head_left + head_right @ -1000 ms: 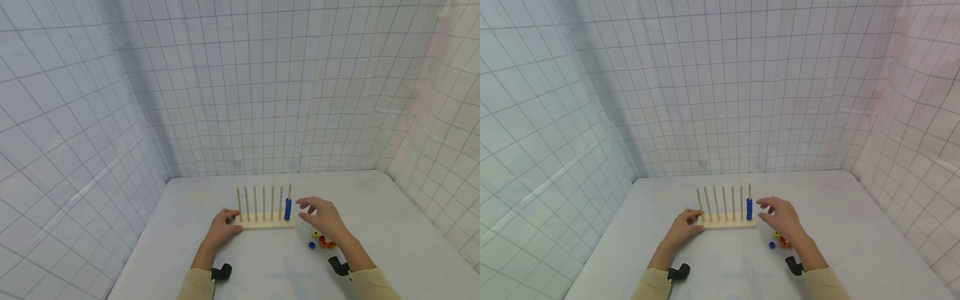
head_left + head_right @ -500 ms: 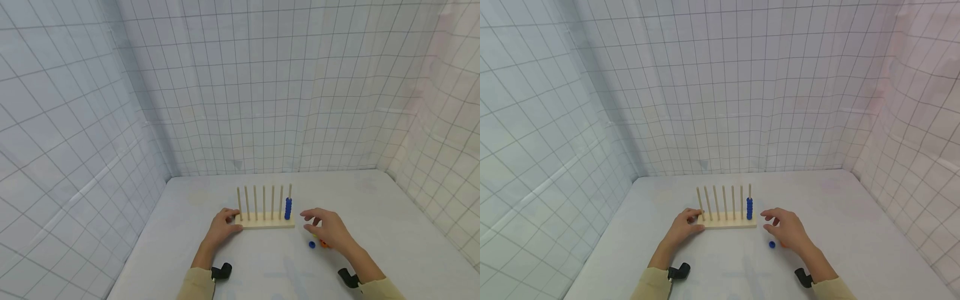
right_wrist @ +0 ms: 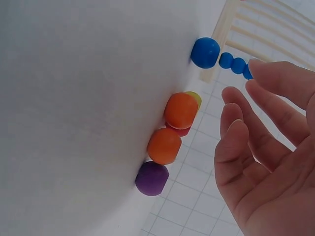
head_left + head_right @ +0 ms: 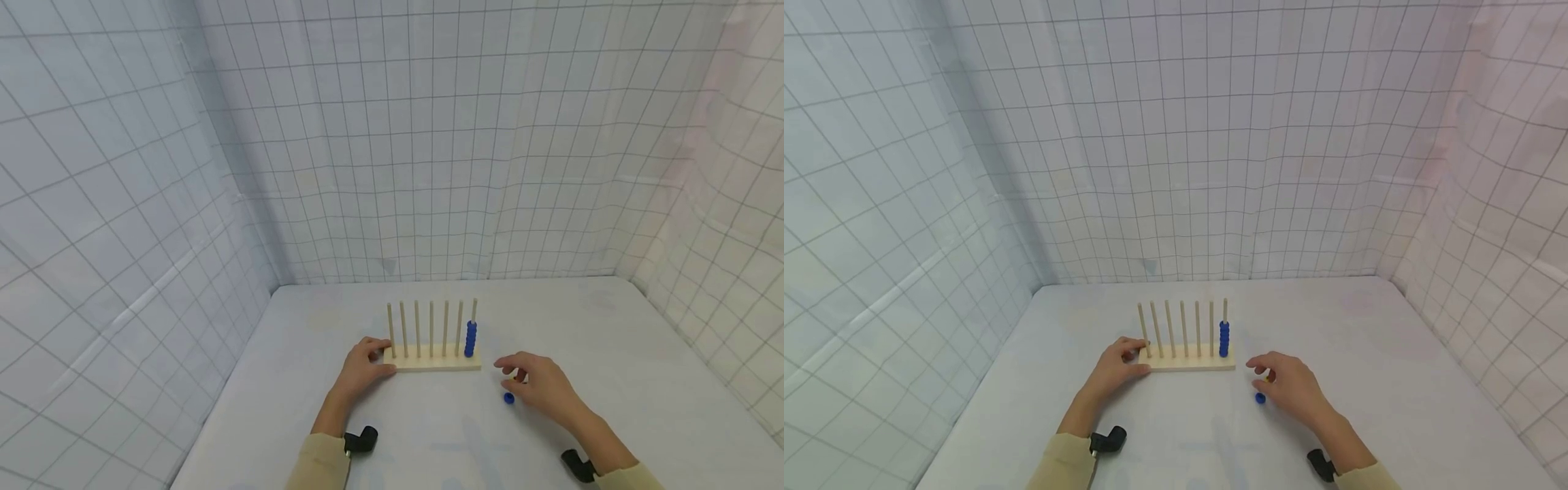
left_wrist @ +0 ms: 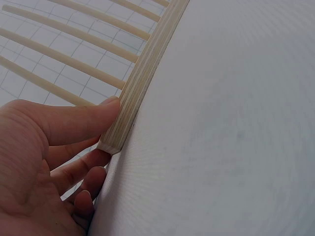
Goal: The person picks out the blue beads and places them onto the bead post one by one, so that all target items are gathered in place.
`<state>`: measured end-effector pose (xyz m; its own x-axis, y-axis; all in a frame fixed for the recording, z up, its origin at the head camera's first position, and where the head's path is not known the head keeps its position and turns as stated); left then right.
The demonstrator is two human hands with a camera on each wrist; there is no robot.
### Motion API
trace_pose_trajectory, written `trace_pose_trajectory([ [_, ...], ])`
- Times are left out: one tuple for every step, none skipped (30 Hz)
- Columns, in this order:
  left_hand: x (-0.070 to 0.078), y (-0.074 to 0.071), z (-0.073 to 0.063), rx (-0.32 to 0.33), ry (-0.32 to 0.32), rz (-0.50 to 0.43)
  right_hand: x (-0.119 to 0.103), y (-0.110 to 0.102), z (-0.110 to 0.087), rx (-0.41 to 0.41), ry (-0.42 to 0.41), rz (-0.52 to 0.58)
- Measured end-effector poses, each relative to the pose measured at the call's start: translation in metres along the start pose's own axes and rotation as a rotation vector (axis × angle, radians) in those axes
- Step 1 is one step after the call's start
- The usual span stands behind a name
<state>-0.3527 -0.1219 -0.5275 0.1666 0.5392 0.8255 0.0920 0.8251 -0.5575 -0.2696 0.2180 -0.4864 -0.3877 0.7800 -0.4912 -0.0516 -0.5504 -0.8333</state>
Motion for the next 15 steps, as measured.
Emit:
trace_pose_trajectory([
  [0.0, 0.0, 0.0, 0.0, -0.002, -0.003, 0.0, 0.001, -0.001, -0.004, -0.004, -0.007],
  [0.0, 0.0, 0.0, 0.001, -0.002, 0.0, 0.001, 0.002, -0.002, -0.007, -0.006, -0.013],
  [0.0, 0.0, 0.001, 0.002, -0.004, 0.001, 0.001, 0.002, -0.002, -0.009, -0.008, -0.017],
  [-0.001, 0.0, 0.001, 0.002, -0.006, 0.002, 0.002, 0.003, -0.003, -0.014, -0.006, -0.021],
  [-0.001, 0.0, 0.001, 0.001, -0.009, 0.003, 0.002, 0.004, -0.004, -0.019, -0.005, -0.026],
  [-0.001, 0.001, 0.001, 0.0, -0.012, 0.005, 0.002, 0.004, -0.005, -0.023, -0.001, -0.028],
  [-0.001, 0.001, 0.001, 0.0, -0.014, 0.008, 0.002, 0.005, -0.006, -0.03, 0.002, -0.031],
  [-0.001, 0.001, 0.001, -0.001, -0.015, 0.01, 0.002, 0.005, -0.007, -0.034, 0.007, -0.033],
  [-0.001, 0.001, 0.001, -0.002, -0.018, 0.009, 0.002, 0.006, -0.008, -0.038, 0.008, -0.033],
  [-0.001, 0.001, 0.001, -0.003, -0.02, 0.009, 0.002, 0.006, -0.009, -0.042, 0.008, -0.036],
  [-0.001, 0.001, 0.001, -0.003, -0.023, 0.011, 0.002, 0.006, -0.01, -0.045, 0.007, -0.038],
  [-0.001, 0.001, 0.001, -0.003, -0.025, 0.013, 0.001, 0.006, -0.011, -0.047, 0.005, -0.04],
  [-0.001, 0.001, 0.0, -0.004, -0.028, 0.013, 0.001, 0.005, -0.012, -0.05, 0.001, -0.04],
  [0.0, 0.001, 0.0, -0.003, -0.03, 0.015, 0.0, 0.005, -0.012, -0.052, -0.007, -0.042],
  [0.0, 0.001, -0.001, -0.002, -0.027, 0.017, -0.001, 0.005, -0.013, -0.057, -0.012, -0.043],
])
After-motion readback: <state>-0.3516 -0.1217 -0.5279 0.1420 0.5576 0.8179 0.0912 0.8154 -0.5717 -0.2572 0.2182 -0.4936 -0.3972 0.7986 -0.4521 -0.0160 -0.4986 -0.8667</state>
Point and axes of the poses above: each hand's wrist, its own z-axis towards the middle knuckle, its own y-axis out of the palm, x = y × z, the point moved 7 cm from there along z, towards the middle knuckle, and after that the axes turned 7 degrees about -y, right-handed, at the moved point
